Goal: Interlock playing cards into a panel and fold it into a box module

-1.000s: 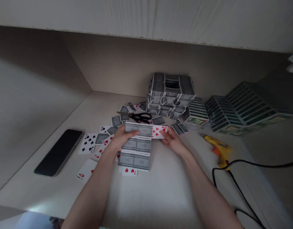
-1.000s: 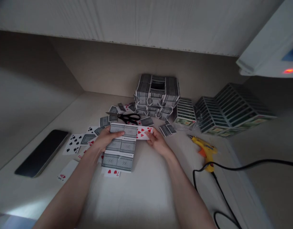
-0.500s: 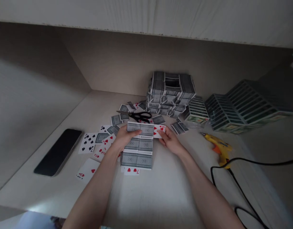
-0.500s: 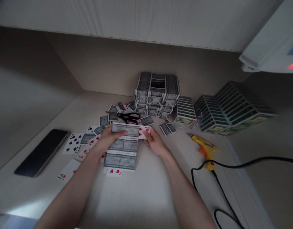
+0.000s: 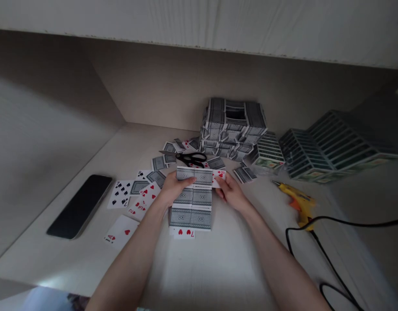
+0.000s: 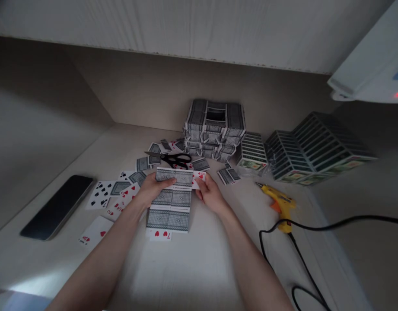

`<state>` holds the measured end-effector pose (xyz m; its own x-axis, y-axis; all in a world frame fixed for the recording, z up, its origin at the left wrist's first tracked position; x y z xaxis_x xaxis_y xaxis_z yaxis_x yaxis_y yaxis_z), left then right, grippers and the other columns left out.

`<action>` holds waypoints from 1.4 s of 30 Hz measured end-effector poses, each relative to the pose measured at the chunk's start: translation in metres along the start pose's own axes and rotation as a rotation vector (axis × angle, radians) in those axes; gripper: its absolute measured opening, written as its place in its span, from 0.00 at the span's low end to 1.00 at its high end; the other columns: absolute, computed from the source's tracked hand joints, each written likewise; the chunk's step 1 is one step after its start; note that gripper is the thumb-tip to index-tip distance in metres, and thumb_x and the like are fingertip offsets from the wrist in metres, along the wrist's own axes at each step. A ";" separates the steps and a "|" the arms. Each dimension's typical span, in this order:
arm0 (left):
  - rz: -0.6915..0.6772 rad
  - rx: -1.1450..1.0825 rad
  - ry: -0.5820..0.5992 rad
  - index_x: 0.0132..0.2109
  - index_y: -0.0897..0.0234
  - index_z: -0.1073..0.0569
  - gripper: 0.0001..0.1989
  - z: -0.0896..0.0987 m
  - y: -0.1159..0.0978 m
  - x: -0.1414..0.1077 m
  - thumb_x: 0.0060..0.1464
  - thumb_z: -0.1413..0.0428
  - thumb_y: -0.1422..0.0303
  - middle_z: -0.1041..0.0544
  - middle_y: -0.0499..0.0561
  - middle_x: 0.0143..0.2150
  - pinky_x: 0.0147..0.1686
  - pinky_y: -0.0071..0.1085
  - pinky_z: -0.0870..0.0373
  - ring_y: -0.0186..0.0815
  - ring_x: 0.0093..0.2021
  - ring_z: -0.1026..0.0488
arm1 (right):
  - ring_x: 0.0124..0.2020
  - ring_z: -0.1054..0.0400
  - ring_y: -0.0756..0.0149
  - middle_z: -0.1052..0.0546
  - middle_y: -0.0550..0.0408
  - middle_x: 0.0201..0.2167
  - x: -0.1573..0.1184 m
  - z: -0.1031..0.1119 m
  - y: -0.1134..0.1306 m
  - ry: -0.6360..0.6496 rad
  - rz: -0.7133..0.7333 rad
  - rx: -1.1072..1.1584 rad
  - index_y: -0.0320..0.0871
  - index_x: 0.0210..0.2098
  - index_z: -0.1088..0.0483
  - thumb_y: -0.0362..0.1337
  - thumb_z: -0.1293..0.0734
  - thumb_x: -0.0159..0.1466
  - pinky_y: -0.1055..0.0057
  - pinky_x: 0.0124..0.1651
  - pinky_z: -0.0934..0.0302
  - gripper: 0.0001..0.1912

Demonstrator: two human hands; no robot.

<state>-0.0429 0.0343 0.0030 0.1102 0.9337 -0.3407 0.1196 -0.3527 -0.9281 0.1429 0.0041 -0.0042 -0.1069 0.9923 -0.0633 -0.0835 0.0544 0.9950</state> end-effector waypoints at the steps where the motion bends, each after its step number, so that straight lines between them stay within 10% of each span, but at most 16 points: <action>1: 0.013 -0.008 0.008 0.32 0.67 0.24 0.17 0.000 0.000 0.000 0.30 0.32 0.67 0.21 0.50 0.29 0.31 0.32 0.29 0.36 0.28 0.26 | 0.09 0.54 0.77 0.43 0.71 0.09 0.000 0.000 0.001 -0.005 0.000 0.015 0.45 0.31 0.43 0.52 0.41 0.61 0.78 0.12 0.59 0.16; 10: 0.029 -0.095 0.042 0.35 0.68 0.25 0.19 0.005 0.002 0.003 0.33 0.33 0.66 0.21 0.54 0.32 0.30 0.33 0.28 0.38 0.28 0.25 | 0.13 0.41 0.74 0.29 0.56 0.16 0.002 0.003 -0.008 -0.007 -0.113 0.492 0.41 0.22 0.35 0.59 0.40 0.56 0.77 0.15 0.47 0.26; 22: 0.052 -0.142 0.103 0.36 0.68 0.25 0.18 -0.005 0.002 -0.005 0.34 0.33 0.68 0.20 0.52 0.33 0.31 0.32 0.27 0.36 0.29 0.25 | 0.12 0.62 0.81 0.48 0.70 0.10 -0.004 -0.009 -0.006 0.136 -0.317 0.673 0.43 0.23 0.38 0.53 0.30 0.50 0.82 0.14 0.61 0.21; 33: 0.096 -0.208 0.089 0.35 0.67 0.25 0.18 -0.007 0.000 -0.006 0.33 0.33 0.69 0.20 0.53 0.32 0.31 0.35 0.26 0.39 0.29 0.24 | 0.30 0.32 0.64 0.24 0.55 0.30 0.000 -0.015 -0.008 0.121 -0.213 0.667 0.46 0.35 0.31 0.52 0.36 0.54 0.68 0.32 0.38 0.17; 42: 0.160 -0.550 -0.104 0.36 0.67 0.25 0.09 0.023 -0.017 0.005 0.43 0.40 0.70 0.21 0.50 0.26 0.34 0.33 0.25 0.37 0.27 0.24 | 0.46 0.37 0.56 0.29 0.50 0.45 -0.016 -0.030 0.007 0.374 0.265 -0.371 0.44 0.42 0.28 0.46 0.23 0.40 0.61 0.48 0.43 0.30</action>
<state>-0.0674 0.0468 0.0132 0.0749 0.8577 -0.5087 0.6074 -0.4438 -0.6589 0.1144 -0.0142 0.0019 -0.5081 0.8562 0.0936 -0.3398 -0.2991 0.8917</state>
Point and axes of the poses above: each hand's wrist, its own x-axis towards the middle knuckle, its own z-axis out of the back of the hand, y = z × x, the point moved 1 cm from there along x, towards the middle knuckle
